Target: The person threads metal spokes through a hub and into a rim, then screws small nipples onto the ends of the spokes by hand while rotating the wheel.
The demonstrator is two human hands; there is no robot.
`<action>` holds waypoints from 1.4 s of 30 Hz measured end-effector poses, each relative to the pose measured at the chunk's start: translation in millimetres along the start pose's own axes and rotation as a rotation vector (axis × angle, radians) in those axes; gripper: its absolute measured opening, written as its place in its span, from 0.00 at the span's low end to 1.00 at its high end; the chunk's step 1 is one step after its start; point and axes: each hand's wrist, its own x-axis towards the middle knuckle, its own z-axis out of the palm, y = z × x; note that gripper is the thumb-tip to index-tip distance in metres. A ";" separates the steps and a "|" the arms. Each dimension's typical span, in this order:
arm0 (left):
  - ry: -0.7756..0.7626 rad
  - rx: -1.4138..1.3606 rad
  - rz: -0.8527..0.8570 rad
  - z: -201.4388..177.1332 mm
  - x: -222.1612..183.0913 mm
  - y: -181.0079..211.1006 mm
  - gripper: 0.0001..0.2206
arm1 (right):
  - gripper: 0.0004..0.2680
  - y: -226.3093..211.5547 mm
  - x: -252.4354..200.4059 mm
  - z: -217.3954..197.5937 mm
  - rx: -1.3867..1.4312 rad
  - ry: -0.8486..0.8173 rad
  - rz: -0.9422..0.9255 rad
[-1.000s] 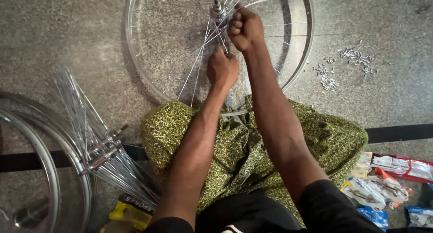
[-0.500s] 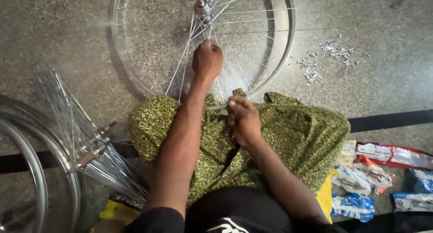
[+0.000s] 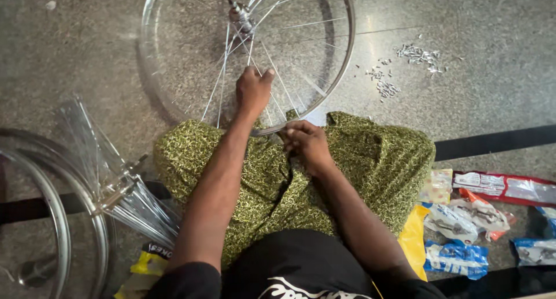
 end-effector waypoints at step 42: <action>-0.604 0.190 -0.155 -16.7 -42.4 16.9 0.10 | 0.18 -11.5 61.6 -68.4 0.609 0.253 -0.236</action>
